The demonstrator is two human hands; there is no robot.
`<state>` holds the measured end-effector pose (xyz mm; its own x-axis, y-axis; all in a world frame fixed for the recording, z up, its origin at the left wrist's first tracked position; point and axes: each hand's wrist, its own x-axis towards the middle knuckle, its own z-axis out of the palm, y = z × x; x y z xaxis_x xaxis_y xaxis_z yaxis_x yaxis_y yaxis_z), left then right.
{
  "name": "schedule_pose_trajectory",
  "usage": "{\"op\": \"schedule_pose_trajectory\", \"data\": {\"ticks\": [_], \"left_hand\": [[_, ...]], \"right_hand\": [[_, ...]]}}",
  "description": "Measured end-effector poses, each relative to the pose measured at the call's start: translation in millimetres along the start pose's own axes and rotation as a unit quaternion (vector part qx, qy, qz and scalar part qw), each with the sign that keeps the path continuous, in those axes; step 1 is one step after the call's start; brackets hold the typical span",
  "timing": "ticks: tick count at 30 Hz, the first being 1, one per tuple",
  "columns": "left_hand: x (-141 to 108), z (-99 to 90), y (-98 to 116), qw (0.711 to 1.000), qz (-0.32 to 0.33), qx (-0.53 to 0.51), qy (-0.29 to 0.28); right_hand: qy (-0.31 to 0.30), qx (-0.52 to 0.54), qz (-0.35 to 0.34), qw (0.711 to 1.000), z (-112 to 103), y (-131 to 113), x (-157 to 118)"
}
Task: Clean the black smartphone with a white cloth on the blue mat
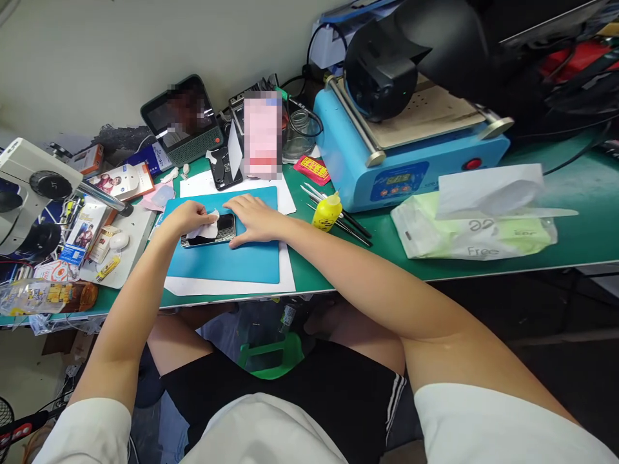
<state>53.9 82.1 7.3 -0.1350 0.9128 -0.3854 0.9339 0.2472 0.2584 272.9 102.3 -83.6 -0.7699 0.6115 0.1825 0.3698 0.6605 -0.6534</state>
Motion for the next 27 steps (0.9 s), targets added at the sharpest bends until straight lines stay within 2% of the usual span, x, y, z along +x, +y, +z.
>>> {"op": "schedule_pose_trajectory", "data": {"ticks": [7, 14, 20, 27], "left_hand": [[-1, 7.5, 18, 1.000, 0.022, 0.008, 0.008], [-2, -0.3, 7, 1.000, 0.001, 0.016, -0.001], [0, 6.6, 22, 0.999, 0.033, 0.021, 0.001], [4, -2.1, 1, 1.000, 0.010, 0.015, -0.024]], "right_hand": [[0.000, -0.001, 0.009, 1.000, 0, -2, 0], [0.004, 0.003, 0.003, 1.000, 0, 0, 1], [0.011, -0.003, -0.001, 1.000, 0, -1, 1], [0.006, 0.002, 0.005, 1.000, -1, -3, 1]]}}
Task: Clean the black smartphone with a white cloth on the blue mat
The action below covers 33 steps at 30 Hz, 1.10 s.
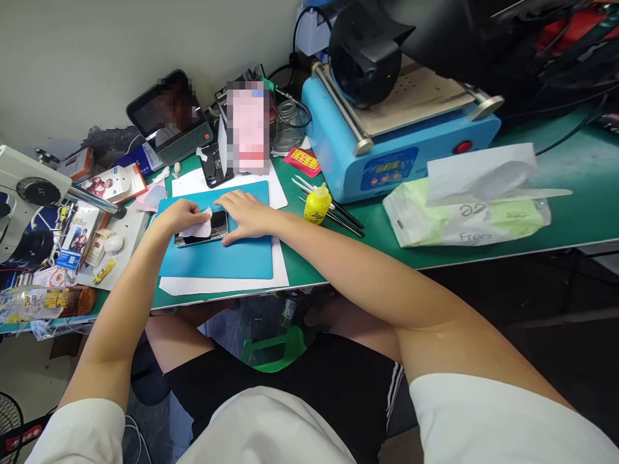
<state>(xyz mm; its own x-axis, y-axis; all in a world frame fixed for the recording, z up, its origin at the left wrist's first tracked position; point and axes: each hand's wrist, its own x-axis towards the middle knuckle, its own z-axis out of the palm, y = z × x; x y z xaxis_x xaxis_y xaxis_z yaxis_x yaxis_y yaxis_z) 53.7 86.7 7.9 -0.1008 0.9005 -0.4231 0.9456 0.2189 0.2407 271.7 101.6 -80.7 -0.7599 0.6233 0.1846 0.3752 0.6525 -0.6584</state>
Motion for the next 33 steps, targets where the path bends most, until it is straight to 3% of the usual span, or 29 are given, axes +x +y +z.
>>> {"op": "schedule_pose_trajectory", "data": {"ticks": [7, 14, 21, 28, 33], "left_hand": [[1, 5.1, 17, 1.000, 0.012, 0.016, 0.010], [3, -3.1, -3, 1.000, -0.006, -0.001, 0.003], [3, 4.5, 18, 0.999, 0.017, 0.025, 0.010], [-3, -0.8, 1, 1.000, 0.010, 0.015, 0.002], [-2, 3.5, 17, 1.000, 0.015, 0.019, 0.005]], "right_hand": [[0.006, -0.004, -0.007, 1.000, 3, 3, 1], [0.000, -0.007, -0.004, 1.000, 2, 2, 0], [0.002, -0.010, -0.002, 1.000, 3, 4, 1], [0.002, -0.004, -0.009, 1.000, 2, 4, 1], [0.003, -0.002, -0.005, 1.000, 3, 4, 1]]}}
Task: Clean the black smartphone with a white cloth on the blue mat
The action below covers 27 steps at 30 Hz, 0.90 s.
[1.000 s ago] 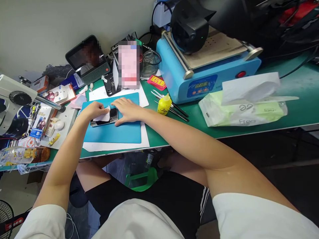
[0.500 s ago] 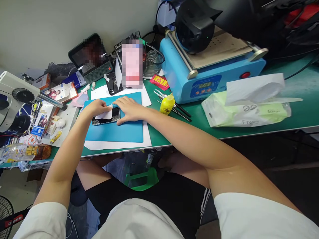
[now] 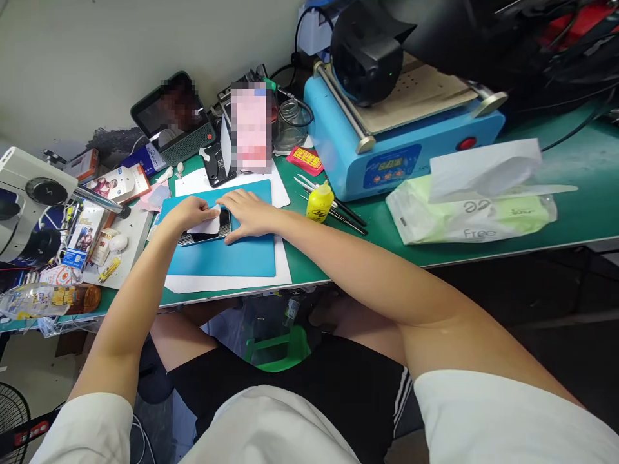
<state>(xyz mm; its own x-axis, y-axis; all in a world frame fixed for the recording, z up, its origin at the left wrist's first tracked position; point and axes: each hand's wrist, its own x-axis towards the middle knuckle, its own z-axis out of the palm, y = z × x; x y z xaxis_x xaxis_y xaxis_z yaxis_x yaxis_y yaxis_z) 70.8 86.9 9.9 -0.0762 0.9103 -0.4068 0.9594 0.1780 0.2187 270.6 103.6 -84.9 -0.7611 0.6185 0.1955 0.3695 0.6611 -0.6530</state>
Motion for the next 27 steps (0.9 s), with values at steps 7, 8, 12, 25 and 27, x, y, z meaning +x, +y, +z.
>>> {"op": "schedule_pose_trajectory", "data": {"ticks": [7, 8, 12, 25, 27], "left_hand": [[-8, 7.0, 8, 1.000, 0.006, -0.004, 0.004], [-10, 5.9, 5, 1.000, 0.006, -0.005, 0.004], [-14, 1.0, -5, 1.000, -0.013, -0.023, 0.005], [-6, 16.6, 24, 0.999, 0.016, -0.019, 0.026], [-6, 20.4, 25, 0.999, 0.029, -0.016, 0.036]], "right_hand": [[0.003, -0.001, -0.004, 1.000, -2, -1, 0], [0.000, -0.002, -0.001, 1.000, -2, -1, 0], [-0.005, 0.001, 0.003, 1.000, -3, -3, 0], [0.003, 0.002, 0.024, 1.000, -2, -5, 0], [0.006, 0.001, 0.025, 1.000, -2, -5, 0]]}}
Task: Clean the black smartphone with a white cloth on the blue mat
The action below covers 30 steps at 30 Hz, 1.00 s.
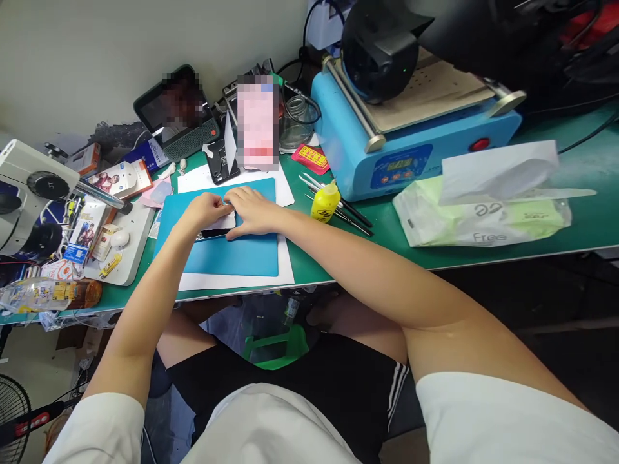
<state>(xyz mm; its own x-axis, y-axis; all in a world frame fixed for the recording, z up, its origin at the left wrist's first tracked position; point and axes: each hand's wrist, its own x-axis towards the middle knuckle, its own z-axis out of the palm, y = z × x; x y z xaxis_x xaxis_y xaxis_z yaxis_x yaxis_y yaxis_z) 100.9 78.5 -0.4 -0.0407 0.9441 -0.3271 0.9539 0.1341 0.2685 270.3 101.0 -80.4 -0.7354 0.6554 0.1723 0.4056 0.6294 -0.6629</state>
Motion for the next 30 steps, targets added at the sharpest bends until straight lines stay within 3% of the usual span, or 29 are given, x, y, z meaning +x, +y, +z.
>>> {"op": "schedule_pose_trajectory", "data": {"ticks": [10, 18, 30], "left_hand": [[-22, 11.1, -9, 1.000, 0.029, 0.012, 0.002], [-46, 5.1, -26, 1.000, 0.020, 0.005, 0.000], [-65, -12.1, -99, 0.998, -0.038, -0.058, 0.012]], "right_hand": [[0.015, 0.004, -0.017, 1.000, 3, 6, -2], [0.004, 0.009, -0.019, 1.000, 0, 5, -3], [-0.002, 0.010, -0.015, 1.000, 0, 6, -5]]}}
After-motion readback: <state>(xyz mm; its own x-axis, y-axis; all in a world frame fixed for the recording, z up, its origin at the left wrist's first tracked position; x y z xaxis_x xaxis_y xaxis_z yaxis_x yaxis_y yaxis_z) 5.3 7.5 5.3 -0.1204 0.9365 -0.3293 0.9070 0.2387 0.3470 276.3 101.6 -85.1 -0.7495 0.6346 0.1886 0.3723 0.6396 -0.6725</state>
